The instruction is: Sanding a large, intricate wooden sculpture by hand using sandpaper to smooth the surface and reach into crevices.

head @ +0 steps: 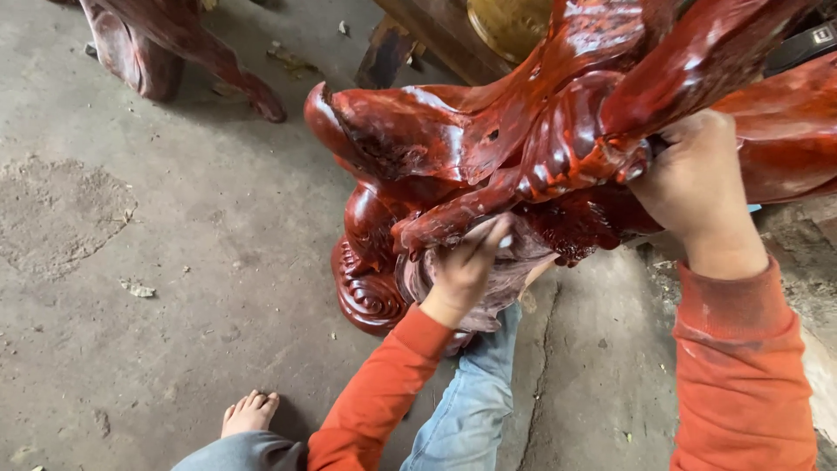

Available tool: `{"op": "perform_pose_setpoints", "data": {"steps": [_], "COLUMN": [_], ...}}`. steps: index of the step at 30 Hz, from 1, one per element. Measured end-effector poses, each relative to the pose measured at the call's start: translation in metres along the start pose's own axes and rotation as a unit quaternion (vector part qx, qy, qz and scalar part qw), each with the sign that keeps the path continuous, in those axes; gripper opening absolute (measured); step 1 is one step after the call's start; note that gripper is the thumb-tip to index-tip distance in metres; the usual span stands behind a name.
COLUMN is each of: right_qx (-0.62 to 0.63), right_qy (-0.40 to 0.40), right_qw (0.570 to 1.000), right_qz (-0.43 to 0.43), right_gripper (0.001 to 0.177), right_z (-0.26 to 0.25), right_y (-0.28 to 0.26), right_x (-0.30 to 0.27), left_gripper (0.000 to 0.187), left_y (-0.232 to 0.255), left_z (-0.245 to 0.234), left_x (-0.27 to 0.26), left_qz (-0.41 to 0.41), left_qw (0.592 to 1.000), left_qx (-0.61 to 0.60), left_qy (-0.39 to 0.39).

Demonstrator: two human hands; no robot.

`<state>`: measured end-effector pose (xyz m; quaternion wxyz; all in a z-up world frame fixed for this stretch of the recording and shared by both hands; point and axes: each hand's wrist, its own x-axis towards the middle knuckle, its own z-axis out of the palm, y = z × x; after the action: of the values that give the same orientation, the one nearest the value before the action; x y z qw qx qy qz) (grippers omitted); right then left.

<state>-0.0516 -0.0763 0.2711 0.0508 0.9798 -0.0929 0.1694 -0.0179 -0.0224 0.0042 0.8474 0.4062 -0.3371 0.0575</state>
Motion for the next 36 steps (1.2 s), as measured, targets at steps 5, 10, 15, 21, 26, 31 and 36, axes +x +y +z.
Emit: {"op": "perform_pose_setpoints", "data": {"steps": [5,10,15,21,26,31,36], "right_qx": [-0.011,-0.046,-0.028,-0.046,-0.023,-0.034,-0.032], "right_qy": [0.001,0.008,-0.006,0.006,0.009,0.007,0.002], "right_qw": [1.0,0.999,1.0,0.998,1.0,0.999,0.999], "right_qz": [-0.012,-0.024,-0.013,-0.03,-0.007,-0.002,-0.029], "right_gripper": [0.026,0.027,0.03,0.03,0.033,0.029,0.022], "right_z": [0.001,0.001,0.0,0.001,0.001,0.001,-0.002], "right_y": [0.005,0.008,0.008,0.007,0.005,0.009,0.001], "right_x": [-0.002,-0.004,-0.005,-0.005,-0.004,-0.004,-0.002], "left_gripper": [0.02,0.032,0.023,0.024,0.031,0.04,0.028], "left_y": [-0.014,0.006,0.016,0.009,0.009,-0.028,-0.039], "left_z": [-0.001,-0.022,-0.004,-0.042,-0.027,-0.015,-0.041], "left_x": [-0.007,-0.007,0.016,-0.008,-0.003,-0.013,-0.068], "left_qz": [0.156,0.091,0.127,0.128,0.124,0.113,0.051], "left_qw": [0.96,0.968,0.974,0.943,0.954,0.95,0.97], "left_qx": [0.227,0.234,0.187,0.306,0.268,0.273,0.234], "left_qy": [0.049,-0.02,0.034,0.025,0.047,0.1,0.031]}}
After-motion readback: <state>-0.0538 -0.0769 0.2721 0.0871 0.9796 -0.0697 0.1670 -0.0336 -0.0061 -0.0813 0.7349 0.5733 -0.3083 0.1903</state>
